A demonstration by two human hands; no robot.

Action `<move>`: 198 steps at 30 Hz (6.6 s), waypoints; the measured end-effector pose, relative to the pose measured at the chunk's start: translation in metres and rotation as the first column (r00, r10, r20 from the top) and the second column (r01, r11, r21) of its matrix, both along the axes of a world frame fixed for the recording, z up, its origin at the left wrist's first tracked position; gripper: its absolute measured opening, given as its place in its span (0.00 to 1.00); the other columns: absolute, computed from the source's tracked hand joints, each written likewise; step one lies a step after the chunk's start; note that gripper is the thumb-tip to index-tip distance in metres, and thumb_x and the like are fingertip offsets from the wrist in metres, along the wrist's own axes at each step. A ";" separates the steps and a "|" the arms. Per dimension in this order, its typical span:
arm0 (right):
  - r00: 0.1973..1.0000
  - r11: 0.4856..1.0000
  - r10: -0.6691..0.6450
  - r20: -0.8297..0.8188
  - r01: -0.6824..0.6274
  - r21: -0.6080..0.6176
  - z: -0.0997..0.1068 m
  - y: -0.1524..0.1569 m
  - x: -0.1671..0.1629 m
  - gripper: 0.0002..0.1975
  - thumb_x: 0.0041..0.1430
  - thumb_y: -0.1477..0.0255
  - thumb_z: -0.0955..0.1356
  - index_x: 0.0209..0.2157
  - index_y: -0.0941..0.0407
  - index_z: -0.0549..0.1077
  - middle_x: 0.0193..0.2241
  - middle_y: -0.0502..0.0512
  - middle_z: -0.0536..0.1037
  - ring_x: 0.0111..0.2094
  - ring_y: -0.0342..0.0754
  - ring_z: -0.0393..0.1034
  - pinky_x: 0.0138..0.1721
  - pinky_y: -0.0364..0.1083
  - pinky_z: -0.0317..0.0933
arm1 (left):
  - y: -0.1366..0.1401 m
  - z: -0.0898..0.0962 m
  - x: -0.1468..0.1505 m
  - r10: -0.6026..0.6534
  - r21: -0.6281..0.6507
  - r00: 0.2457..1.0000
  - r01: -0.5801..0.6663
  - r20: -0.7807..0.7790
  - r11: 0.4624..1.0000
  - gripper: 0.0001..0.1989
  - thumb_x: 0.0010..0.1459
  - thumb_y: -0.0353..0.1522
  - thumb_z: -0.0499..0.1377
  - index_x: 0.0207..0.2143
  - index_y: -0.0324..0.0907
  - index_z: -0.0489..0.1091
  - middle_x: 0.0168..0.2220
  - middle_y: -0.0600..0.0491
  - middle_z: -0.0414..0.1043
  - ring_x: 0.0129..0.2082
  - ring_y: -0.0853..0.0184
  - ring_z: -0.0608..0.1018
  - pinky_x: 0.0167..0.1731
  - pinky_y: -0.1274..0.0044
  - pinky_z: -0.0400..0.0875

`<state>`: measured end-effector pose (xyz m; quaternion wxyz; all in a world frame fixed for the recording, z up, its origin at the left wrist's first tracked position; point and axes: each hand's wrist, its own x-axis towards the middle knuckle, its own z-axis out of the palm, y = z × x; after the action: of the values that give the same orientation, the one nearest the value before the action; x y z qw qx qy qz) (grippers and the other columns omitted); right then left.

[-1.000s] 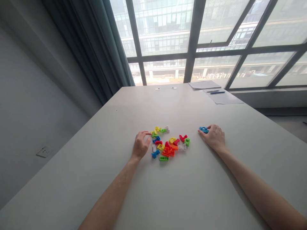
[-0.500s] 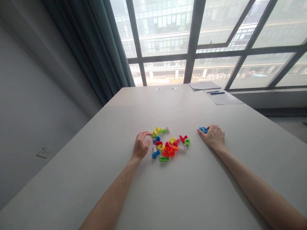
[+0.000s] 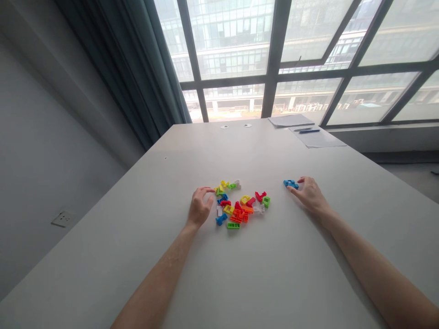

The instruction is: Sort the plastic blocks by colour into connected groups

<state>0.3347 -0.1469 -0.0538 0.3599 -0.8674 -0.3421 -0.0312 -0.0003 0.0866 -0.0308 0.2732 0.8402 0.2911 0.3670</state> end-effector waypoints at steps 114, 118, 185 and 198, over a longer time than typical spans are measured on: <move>0.852 0.842 0.435 0.291 -0.500 0.204 0.037 0.013 -0.056 0.11 0.61 0.72 0.62 0.37 0.52 0.76 0.37 0.56 0.77 0.41 0.50 0.71 0.44 0.51 0.65 | -0.005 0.021 0.010 -0.024 0.204 0.999 0.028 -0.023 0.978 0.04 0.59 0.34 0.61 0.34 0.46 0.75 0.34 0.53 0.79 0.36 0.62 0.77 0.44 0.69 0.66; 0.844 0.812 0.536 0.031 -0.525 0.254 0.059 0.020 -0.091 0.11 0.63 0.67 0.62 0.36 0.54 0.76 0.36 0.56 0.78 0.38 0.49 0.72 0.40 0.49 0.65 | -0.022 0.038 0.016 -0.016 -0.020 0.988 0.019 0.150 1.000 0.05 0.57 0.36 0.63 0.35 0.46 0.77 0.34 0.54 0.80 0.37 0.62 0.78 0.41 0.71 0.69; 0.998 0.978 0.045 0.033 -0.050 0.204 0.022 -0.013 0.012 0.22 0.52 0.50 0.67 0.32 0.53 0.80 0.32 0.57 0.82 0.29 0.50 0.72 0.32 0.48 0.65 | -0.020 0.009 0.018 0.084 -0.192 0.971 -0.041 0.223 0.981 0.13 0.62 0.36 0.50 0.39 0.41 0.72 0.42 0.48 0.75 0.45 0.62 0.75 0.48 0.68 0.69; 1.000 0.982 0.028 -0.007 -0.026 0.189 0.019 -0.014 0.012 0.23 0.51 0.49 0.66 0.34 0.53 0.81 0.33 0.57 0.81 0.29 0.49 0.72 0.32 0.47 0.65 | -0.018 0.007 0.018 0.082 -0.202 0.975 -0.039 0.206 0.979 0.14 0.62 0.37 0.50 0.39 0.41 0.72 0.42 0.48 0.75 0.44 0.61 0.76 0.48 0.68 0.69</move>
<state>0.3469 -0.1608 -0.0346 0.4426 -0.8248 -0.3477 -0.0544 0.0176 0.0685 -0.0243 0.3731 0.7556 0.3205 0.4326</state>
